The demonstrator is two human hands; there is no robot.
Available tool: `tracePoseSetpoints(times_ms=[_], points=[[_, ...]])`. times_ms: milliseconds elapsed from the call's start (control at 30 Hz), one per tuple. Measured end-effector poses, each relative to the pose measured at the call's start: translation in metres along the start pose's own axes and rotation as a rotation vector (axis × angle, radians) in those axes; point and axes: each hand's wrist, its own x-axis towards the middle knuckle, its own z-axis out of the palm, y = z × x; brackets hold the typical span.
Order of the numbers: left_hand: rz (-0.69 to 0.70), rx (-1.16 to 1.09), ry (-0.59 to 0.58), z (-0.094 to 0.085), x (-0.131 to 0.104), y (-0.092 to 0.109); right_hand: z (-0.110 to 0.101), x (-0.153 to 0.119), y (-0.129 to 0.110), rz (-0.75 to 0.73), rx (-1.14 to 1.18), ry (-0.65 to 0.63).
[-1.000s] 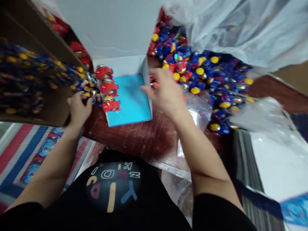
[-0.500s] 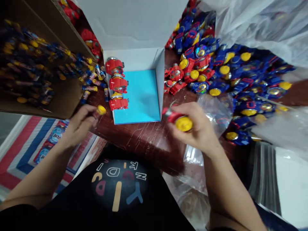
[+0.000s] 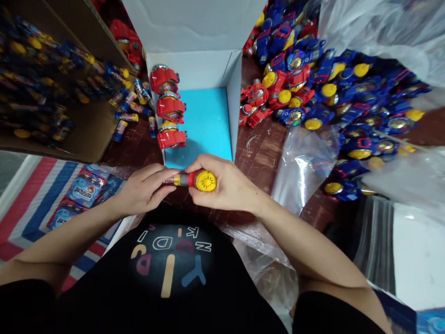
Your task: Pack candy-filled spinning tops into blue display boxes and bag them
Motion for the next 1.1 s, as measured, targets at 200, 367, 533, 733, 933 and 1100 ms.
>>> tracePoseSetpoints(times_ms=[200, 367, 533, 733, 933, 1100], points=[[-0.071, -0.154, -0.053, 0.003, -0.007, -0.008, -0.013, -0.012, -0.009, 0.065, -0.176, -0.042], [-0.124, -0.232, -0.055, -0.007, -0.003, -0.012, -0.031, -0.027, -0.01, -0.246, -0.401, 0.037], [-0.201, -0.043, 0.433, -0.024, 0.011, -0.017, -0.044, -0.023, -0.003, 0.01, -0.23, 0.279], [-0.148, 0.028, 0.227, -0.009, 0.012, 0.007, -0.032, -0.015, 0.017, 0.189, 0.131, 0.283], [-0.128, 0.116, 0.229, 0.004, 0.003, 0.004, -0.024, -0.022, 0.018, 0.201, 0.159, 0.245], [-0.14, 0.176, 0.353, -0.005, 0.007, -0.023, -0.027, -0.023, 0.005, -0.048, -0.52, 0.253]])
